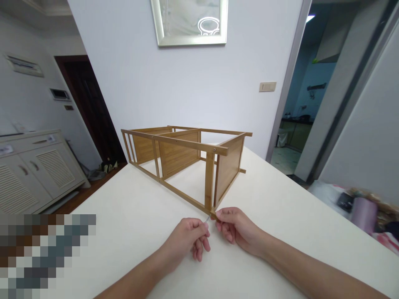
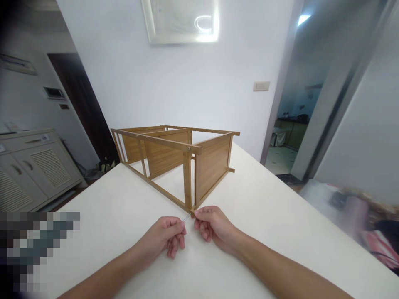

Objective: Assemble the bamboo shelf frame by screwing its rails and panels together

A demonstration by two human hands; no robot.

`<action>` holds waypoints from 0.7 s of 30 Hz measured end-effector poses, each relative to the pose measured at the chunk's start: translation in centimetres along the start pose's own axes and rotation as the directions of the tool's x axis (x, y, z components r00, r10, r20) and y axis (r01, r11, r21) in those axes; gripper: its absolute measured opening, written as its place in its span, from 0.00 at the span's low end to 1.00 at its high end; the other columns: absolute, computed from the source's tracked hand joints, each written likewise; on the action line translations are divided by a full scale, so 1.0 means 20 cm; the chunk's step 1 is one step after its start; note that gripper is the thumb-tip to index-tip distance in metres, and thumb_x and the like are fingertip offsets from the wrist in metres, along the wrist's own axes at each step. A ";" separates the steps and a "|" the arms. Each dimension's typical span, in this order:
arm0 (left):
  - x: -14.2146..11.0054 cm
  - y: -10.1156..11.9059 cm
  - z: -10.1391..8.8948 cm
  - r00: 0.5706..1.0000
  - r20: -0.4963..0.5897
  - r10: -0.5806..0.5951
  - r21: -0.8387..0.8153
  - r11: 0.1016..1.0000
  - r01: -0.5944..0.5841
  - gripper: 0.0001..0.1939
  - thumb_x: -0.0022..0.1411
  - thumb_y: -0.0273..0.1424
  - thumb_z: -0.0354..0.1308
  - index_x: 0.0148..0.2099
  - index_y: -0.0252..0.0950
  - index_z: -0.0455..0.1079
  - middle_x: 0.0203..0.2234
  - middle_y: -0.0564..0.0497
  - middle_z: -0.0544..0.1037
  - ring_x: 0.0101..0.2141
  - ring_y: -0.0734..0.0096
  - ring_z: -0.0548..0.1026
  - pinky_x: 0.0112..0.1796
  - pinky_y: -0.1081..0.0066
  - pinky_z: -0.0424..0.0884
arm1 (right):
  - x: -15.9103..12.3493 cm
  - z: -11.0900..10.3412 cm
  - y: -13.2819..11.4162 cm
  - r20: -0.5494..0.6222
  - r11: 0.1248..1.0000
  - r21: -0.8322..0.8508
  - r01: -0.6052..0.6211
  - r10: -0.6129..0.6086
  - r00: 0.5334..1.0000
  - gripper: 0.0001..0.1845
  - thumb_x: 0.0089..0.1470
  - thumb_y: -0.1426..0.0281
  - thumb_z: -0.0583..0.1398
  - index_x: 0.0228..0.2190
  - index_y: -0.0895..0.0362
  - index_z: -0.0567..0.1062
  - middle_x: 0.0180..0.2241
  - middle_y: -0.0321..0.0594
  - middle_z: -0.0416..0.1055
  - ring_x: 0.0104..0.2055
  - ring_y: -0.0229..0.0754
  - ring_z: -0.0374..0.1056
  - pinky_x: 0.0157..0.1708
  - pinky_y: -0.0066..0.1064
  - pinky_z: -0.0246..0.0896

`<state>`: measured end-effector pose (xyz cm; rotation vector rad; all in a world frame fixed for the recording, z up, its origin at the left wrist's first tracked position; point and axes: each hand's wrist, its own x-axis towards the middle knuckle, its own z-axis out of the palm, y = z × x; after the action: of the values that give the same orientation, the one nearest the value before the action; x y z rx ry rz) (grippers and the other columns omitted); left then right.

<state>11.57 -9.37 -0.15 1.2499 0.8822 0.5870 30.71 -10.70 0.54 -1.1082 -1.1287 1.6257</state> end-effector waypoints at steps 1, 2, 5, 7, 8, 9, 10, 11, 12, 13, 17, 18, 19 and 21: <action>0.00 0.00 0.00 1.000 -0.002 -0.021 0.007 1.000 0.021 0.24 0.54 0.52 0.59 0.30 0.34 0.66 0.19 0.50 0.77 0.12 0.78 0.68 0.15 0.77 0.55 | 0.00 0.01 0.01 -0.016 0.999 -0.044 0.006 -0.006 1.000 0.23 0.52 0.52 0.63 0.22 0.59 0.70 0.17 0.34 0.67 0.13 0.28 0.53 0.13 0.25 0.42; 0.00 0.00 0.00 0.999 -0.007 -0.043 0.020 0.999 0.043 0.22 0.53 0.51 0.60 0.29 0.34 0.66 0.18 0.50 0.77 0.12 0.78 0.68 0.15 0.77 0.55 | 0.00 0.02 0.02 -0.035 0.996 -0.092 0.012 -0.015 0.999 0.24 0.53 0.51 0.62 0.21 0.58 0.69 0.14 0.32 0.65 0.12 0.29 0.52 0.13 0.25 0.42; 0.00 0.01 -0.01 0.995 -0.018 -0.102 0.043 0.994 0.103 0.20 0.51 0.47 0.60 0.27 0.35 0.66 0.17 0.49 0.77 0.12 0.76 0.68 0.14 0.77 0.56 | 0.00 0.05 0.06 -0.098 0.969 -0.244 0.030 -0.055 0.994 0.25 0.57 0.49 0.58 0.21 0.55 0.68 0.10 0.29 0.59 0.10 0.31 0.49 0.13 0.26 0.41; 0.00 0.02 -0.02 0.991 -0.015 -0.133 0.034 0.990 0.134 0.18 0.50 0.46 0.60 0.27 0.35 0.66 0.16 0.49 0.77 0.12 0.74 0.70 0.14 0.77 0.56 | -0.01 0.07 0.07 -0.135 0.940 -0.338 0.051 -0.102 0.986 0.24 0.58 0.49 0.57 0.22 0.54 0.68 0.09 0.28 0.58 0.11 0.32 0.49 0.15 0.28 0.41; 0.00 0.02 -0.03 0.989 -0.012 -0.146 0.025 0.989 0.146 0.17 0.50 0.45 0.60 0.26 0.35 0.66 0.16 0.49 0.77 0.12 0.74 0.70 0.14 0.77 0.56 | -0.02 0.07 0.07 -0.149 0.926 -0.371 0.065 -0.128 0.980 0.23 0.58 0.50 0.58 0.22 0.54 0.67 0.10 0.28 0.58 0.12 0.33 0.50 0.16 0.28 0.42; 0.00 0.02 -0.03 0.987 -0.010 -0.159 0.017 0.987 0.160 0.16 0.49 0.44 0.59 0.25 0.35 0.66 0.15 0.49 0.76 0.12 0.73 0.70 0.14 0.77 0.56 | -0.02 0.08 0.07 -0.160 0.908 -0.409 0.089 -0.168 0.973 0.22 0.58 0.51 0.58 0.22 0.53 0.67 0.12 0.28 0.59 0.14 0.33 0.52 0.18 0.29 0.44; 0.00 0.02 -0.04 0.985 -0.011 -0.170 0.010 0.985 0.170 0.15 0.48 0.43 0.59 0.25 0.35 0.66 0.14 0.49 0.76 0.11 0.73 0.70 0.14 0.77 0.56 | -0.03 0.08 0.07 -0.162 0.878 -0.461 0.126 -0.223 0.961 0.22 0.59 0.52 0.58 0.21 0.53 0.67 0.14 0.30 0.61 0.16 0.34 0.54 0.20 0.29 0.46; 0.01 0.02 -0.04 0.984 -0.013 -0.178 0.009 0.984 0.178 0.14 0.48 0.42 0.58 0.24 0.35 0.65 0.13 0.49 0.75 0.11 0.73 0.69 0.13 0.77 0.56 | -0.03 0.08 0.07 -0.152 0.834 -0.526 0.169 -0.288 0.945 0.21 0.59 0.53 0.58 0.21 0.53 0.67 0.16 0.31 0.63 0.18 0.35 0.56 0.23 0.30 0.48; 0.01 0.01 -0.04 0.982 -0.015 -0.187 0.018 0.982 0.187 0.14 0.47 0.41 0.58 0.23 0.35 0.65 0.13 0.49 0.75 0.11 0.73 0.69 0.13 0.77 0.56 | -0.03 0.08 0.07 -0.131 0.773 -0.598 0.211 -0.354 0.926 0.21 0.61 0.55 0.57 0.22 0.52 0.66 0.18 0.33 0.65 0.20 0.36 0.58 0.25 0.31 0.49; 0.01 0.01 -0.04 0.980 -0.014 -0.196 0.033 0.980 0.197 0.13 0.46 0.40 0.58 0.22 0.35 0.65 0.13 0.48 0.75 0.11 0.72 0.69 0.13 0.77 0.56 | -0.03 0.08 0.07 -0.101 0.701 -0.670 0.244 -0.411 0.906 0.20 0.63 0.56 0.55 0.22 0.52 0.66 0.19 0.34 0.66 0.21 0.37 0.59 0.26 0.32 0.50; -0.02 0.02 -0.03 0.977 0.033 -0.210 0.094 0.974 0.206 0.12 0.45 0.40 0.57 0.22 0.35 0.66 0.13 0.48 0.75 0.11 0.71 0.70 0.12 0.76 0.57 | -0.02 0.04 0.09 -0.005 0.446 -0.864 0.235 -0.475 0.880 0.18 0.68 0.59 0.46 0.28 0.51 0.65 0.22 0.37 0.69 0.21 0.40 0.63 0.26 0.33 0.50; -0.03 0.04 -0.04 0.981 0.045 -0.186 0.090 0.979 0.182 0.12 0.46 0.39 0.57 0.22 0.35 0.66 0.13 0.48 0.75 0.11 0.72 0.70 0.13 0.76 0.57 | -0.02 0.03 0.10 0.009 0.376 -0.903 0.210 -0.472 0.882 0.18 0.68 0.60 0.45 0.30 0.52 0.65 0.23 0.38 0.71 0.22 0.41 0.65 0.26 0.32 0.50; -0.04 0.06 -0.05 0.988 0.053 -0.148 0.078 0.987 0.144 0.12 0.47 0.39 0.57 0.23 0.35 0.66 0.14 0.48 0.75 0.11 0.73 0.69 0.13 0.77 0.57 | -0.02 0.03 0.11 0.024 0.297 -0.937 0.183 -0.468 0.883 0.18 0.69 0.61 0.43 0.31 0.52 0.65 0.24 0.39 0.72 0.23 0.42 0.67 0.26 0.32 0.51; -0.07 0.13 -0.10 0.998 0.046 -0.054 0.052 0.997 0.051 0.12 0.49 0.39 0.56 0.24 0.35 0.67 0.14 0.50 0.75 0.11 0.76 0.67 0.14 0.77 0.55 | -0.02 0.02 0.11 0.054 0.152 -0.979 0.138 -0.458 0.887 0.19 0.70 0.63 0.41 0.33 0.53 0.65 0.26 0.41 0.74 0.25 0.43 0.69 0.26 0.32 0.51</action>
<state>9.36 -8.84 2.50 1.2775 0.8922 0.4941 30.11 -11.59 -1.51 -1.6159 -2.1289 0.1790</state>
